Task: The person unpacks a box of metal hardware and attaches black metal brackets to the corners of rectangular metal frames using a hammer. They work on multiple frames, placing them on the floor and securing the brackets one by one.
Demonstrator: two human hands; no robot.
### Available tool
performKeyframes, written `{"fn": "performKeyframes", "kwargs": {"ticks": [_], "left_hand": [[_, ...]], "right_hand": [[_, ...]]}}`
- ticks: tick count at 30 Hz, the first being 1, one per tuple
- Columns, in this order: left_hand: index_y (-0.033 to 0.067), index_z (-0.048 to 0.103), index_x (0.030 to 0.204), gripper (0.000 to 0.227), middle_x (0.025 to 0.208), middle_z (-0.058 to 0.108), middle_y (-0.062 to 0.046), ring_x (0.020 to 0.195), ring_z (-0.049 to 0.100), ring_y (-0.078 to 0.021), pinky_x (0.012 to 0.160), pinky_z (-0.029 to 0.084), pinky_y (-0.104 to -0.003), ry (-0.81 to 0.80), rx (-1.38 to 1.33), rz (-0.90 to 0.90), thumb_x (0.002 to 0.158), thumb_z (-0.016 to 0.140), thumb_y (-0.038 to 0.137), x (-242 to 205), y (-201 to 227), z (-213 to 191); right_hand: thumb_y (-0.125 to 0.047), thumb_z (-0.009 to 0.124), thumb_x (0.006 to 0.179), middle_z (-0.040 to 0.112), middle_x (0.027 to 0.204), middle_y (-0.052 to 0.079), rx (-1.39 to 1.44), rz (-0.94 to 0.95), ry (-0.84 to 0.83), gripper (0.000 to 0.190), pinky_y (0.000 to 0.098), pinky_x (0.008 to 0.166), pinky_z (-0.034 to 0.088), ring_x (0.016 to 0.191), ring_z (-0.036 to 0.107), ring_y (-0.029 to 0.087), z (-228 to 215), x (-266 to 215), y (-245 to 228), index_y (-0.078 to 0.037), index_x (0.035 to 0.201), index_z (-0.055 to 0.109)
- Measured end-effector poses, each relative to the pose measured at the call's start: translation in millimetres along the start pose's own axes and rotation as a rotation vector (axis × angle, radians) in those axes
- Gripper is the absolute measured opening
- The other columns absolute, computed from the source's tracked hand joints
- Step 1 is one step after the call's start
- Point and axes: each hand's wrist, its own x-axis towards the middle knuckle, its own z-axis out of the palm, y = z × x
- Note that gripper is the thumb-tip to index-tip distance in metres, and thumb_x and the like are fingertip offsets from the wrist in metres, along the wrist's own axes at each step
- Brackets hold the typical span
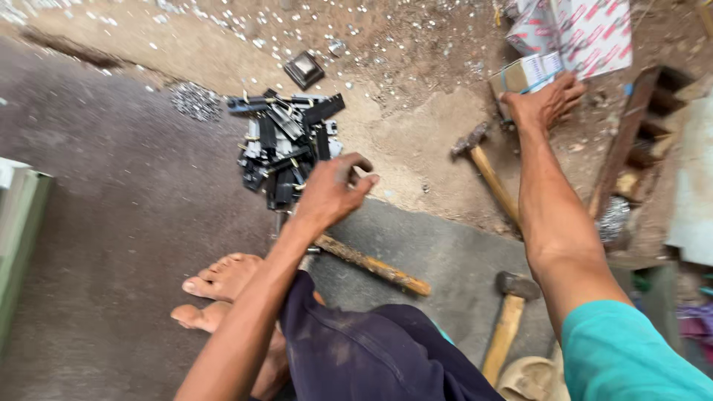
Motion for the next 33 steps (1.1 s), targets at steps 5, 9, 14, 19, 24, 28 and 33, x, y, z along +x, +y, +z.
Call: {"fn": "performKeyframes", "kwargs": {"ticks": [5,9,14,19,24,28,33], "left_hand": [[0.0058,0.074,0.111,0.033,0.093,0.078,-0.012,0.073,0.076,-0.0209,0.068,0.060,-0.036,-0.058,0.018,0.016,0.092,0.070,0.033,-10.6,-1.2,2.2],[0.0053,0.075,0.112,0.033,0.092,0.079,-0.013,0.077,0.074,-0.0233,0.069,0.059,-0.038,-0.083,0.025,-0.038,0.093,0.069,0.031,-17.5,-2.5,-12.9],[0.0080,0.075,0.114,0.034,0.099,0.079,-0.013,0.084,0.076,-0.0211,0.074,0.060,-0.036,-0.178,0.068,-0.103,0.093,0.068,0.034,24.5,4.5,5.7],[0.0064,0.073,0.119,0.038,0.105,0.077,-0.015,0.091,0.075,-0.0249,0.079,0.060,-0.037,-0.231,0.082,0.032,0.092,0.071,0.034,64.7,24.3,24.1],[0.0061,0.067,0.126,0.052,0.113,0.075,-0.016,0.096,0.076,-0.0279,0.083,0.061,-0.041,-0.049,-0.033,0.140,0.088,0.071,0.041,62.9,46.9,19.2],[0.0022,0.065,0.130,0.062,0.126,0.064,-0.024,0.114,0.063,-0.0370,0.096,0.052,-0.047,0.158,0.024,0.253,0.086,0.081,0.042,42.1,48.2,41.6],[0.0095,0.070,0.123,0.062,0.132,0.057,-0.027,0.116,0.058,-0.0428,0.098,0.050,-0.048,0.246,0.330,0.217,0.072,0.087,0.041,10.4,14.4,18.9]], "right_hand": [[-0.031,0.103,0.048,0.021,0.149,0.033,-0.011,-0.066,0.162,0.126,0.0737,0.111,0.016,0.144,0.016,0.055,33.7,6.8,10.1,0.002,0.143,0.027],[-0.041,0.106,0.056,0.029,0.150,0.029,0.065,-0.212,0.195,0.128,0.0612,0.116,0.026,0.138,0.025,0.051,31.6,-7.8,33.5,0.001,0.149,0.029],[-0.052,0.106,0.045,0.038,0.140,0.019,-0.120,-0.041,-0.029,0.124,0.0516,0.109,0.038,0.132,0.036,0.035,6.0,-0.5,22.3,-0.008,0.139,0.039],[-0.040,0.102,0.038,0.053,0.123,0.014,0.026,-0.162,-0.015,0.113,0.0456,0.097,0.047,0.119,0.048,0.032,-2.3,-5.6,14.6,-0.009,0.131,0.046],[-0.035,0.103,0.054,0.063,0.119,0.016,0.131,-0.574,0.071,0.089,0.0515,0.096,0.050,0.113,0.057,0.038,-102.4,-112.3,-26.0,-0.004,0.124,0.058],[-0.032,0.096,0.052,0.063,0.129,0.019,0.269,-0.647,-0.201,0.096,0.0450,0.101,0.052,0.117,0.064,0.038,-164.5,-229.7,-75.5,-0.007,0.136,0.057],[-0.043,0.096,0.056,0.053,0.131,0.022,0.243,-0.607,-0.784,0.106,0.0430,0.098,0.053,0.115,0.061,0.036,-147.8,-288.2,-110.0,-0.008,0.144,0.050]]}}
